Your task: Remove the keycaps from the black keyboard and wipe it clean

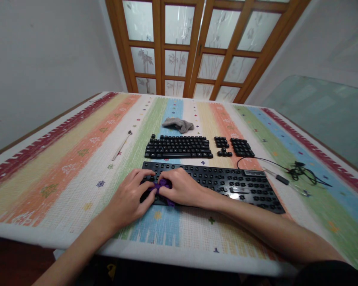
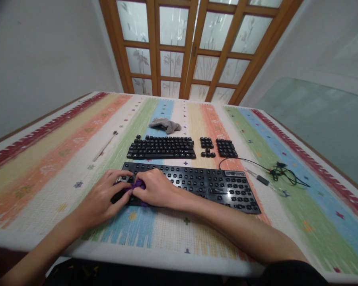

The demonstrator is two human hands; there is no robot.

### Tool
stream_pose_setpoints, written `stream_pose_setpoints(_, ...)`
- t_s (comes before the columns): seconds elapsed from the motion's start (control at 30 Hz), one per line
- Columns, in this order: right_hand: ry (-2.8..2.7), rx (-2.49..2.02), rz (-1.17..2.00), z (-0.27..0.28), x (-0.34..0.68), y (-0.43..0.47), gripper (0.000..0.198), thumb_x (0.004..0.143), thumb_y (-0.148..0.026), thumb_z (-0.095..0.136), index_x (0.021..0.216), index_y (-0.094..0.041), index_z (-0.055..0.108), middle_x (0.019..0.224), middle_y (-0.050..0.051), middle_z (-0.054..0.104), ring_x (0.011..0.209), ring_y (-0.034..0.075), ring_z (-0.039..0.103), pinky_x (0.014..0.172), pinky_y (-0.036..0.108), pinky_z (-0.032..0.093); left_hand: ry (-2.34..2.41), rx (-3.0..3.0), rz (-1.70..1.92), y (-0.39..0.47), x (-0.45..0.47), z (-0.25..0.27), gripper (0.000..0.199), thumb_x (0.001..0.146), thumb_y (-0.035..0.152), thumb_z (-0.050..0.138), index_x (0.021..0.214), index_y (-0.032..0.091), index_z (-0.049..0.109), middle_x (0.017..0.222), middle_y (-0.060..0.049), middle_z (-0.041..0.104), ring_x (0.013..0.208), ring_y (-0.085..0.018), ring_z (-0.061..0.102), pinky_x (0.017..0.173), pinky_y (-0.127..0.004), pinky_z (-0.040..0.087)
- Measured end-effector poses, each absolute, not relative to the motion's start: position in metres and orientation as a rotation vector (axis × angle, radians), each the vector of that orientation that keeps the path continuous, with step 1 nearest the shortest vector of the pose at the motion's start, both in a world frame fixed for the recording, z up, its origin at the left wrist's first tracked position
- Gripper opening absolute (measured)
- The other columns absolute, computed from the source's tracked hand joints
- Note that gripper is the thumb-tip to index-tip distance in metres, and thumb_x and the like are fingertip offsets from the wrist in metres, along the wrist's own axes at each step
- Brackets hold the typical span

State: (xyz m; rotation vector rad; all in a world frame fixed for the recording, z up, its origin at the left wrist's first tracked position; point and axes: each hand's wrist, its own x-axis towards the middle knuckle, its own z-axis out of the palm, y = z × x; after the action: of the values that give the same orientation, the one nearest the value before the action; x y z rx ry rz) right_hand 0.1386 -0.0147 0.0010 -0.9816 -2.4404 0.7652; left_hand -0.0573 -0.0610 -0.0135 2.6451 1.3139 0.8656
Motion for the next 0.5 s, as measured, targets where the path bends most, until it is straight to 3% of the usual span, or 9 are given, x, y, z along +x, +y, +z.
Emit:
stream_pose_setpoints(0.33, -2.465, -1.048, 0.767, 0.007, 0.144, -0.015, 0.014, 0.079, -0.015, 0.062, 0.086, -0.011, 0.074, 0.072, 0.007, 0.073, 0.064, 0.015, 0.061, 0.062, 0.023, 0.039, 1.467, 2.442, 0.990, -0.057, -0.048, -0.013, 0.011, 0.085, 0.022, 0.060, 0.076, 0.019, 0.068, 0.105, -0.008, 0.060, 0.103, -0.026, 0.055, 0.089, -0.042, 0.050)
stream_pose_setpoints(0.5, -2.490, -1.051, 0.760, 0.009, 0.148, -0.014, 0.014, 0.080, -0.015, 0.062, 0.084, -0.011, 0.074, 0.072, 0.007, 0.073, 0.063, 0.014, 0.060, 0.062, 0.023, 0.038, 1.421, 2.557, 0.973, -0.059, -0.045, -0.009, 0.020, 0.089, 0.022, 0.057, 0.078, 0.019, 0.073, 0.110, -0.009, 0.060, 0.106, -0.027, 0.053, 0.091, -0.044, 0.049)
